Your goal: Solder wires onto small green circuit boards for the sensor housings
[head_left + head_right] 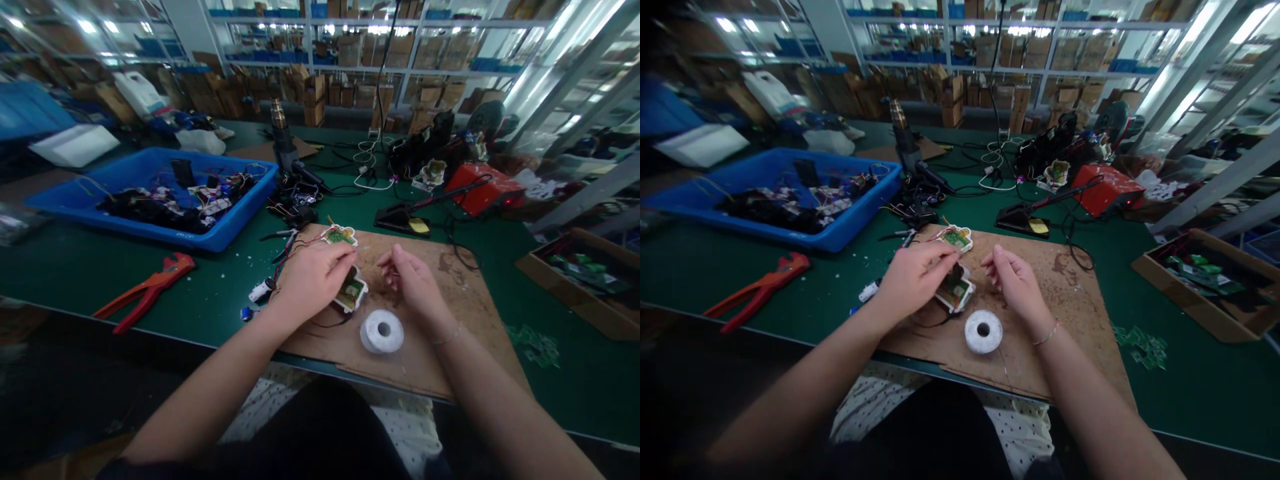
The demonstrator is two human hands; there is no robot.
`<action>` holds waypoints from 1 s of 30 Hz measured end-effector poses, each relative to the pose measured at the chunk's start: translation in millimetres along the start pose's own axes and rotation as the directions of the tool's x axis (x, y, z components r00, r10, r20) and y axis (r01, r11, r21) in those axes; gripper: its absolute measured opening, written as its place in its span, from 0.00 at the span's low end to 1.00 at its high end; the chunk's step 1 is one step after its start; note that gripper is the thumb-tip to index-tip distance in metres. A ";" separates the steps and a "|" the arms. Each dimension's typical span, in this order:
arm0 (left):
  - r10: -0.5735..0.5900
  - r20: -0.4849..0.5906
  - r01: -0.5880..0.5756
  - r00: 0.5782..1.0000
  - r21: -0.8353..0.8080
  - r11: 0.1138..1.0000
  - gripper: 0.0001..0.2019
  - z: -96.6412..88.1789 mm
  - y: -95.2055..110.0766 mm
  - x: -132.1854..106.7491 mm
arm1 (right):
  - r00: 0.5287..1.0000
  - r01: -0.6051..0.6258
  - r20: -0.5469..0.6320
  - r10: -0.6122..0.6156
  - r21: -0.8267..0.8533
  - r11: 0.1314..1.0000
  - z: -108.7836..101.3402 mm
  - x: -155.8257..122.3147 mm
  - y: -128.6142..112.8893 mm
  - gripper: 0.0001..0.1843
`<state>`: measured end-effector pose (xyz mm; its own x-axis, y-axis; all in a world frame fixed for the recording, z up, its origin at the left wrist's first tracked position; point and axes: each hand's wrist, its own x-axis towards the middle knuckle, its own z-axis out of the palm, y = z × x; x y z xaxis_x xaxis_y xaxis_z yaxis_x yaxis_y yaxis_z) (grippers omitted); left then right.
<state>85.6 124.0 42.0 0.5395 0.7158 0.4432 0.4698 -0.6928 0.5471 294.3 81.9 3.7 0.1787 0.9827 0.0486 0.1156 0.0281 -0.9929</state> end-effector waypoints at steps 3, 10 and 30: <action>-0.132 -0.140 0.089 0.981 -0.277 0.957 0.12 -27.7 4.8 5.0 | 0.999 0.032 -0.029 -0.032 0.025 0.999 -5.7 2.4 1.9 0.29; -0.320 -0.353 -0.091 0.879 -0.783 0.615 0.08 -79.2 50.2 51.6 | 0.985 0.117 0.125 -0.118 0.014 0.993 5.6 -7.0 -18.6 0.21; 0.274 0.155 -0.108 0.949 -0.657 0.746 0.08 -1.2 72.9 102.6 | 0.956 0.178 -0.132 -0.261 -0.445 0.878 -108.8 25.8 -10.4 0.23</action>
<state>174.4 147.0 128.2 0.7490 0.4762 0.4606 -0.1671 -0.5370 0.8269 404.0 87.0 27.0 0.2696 0.9082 0.3202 0.5680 0.1186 -0.8145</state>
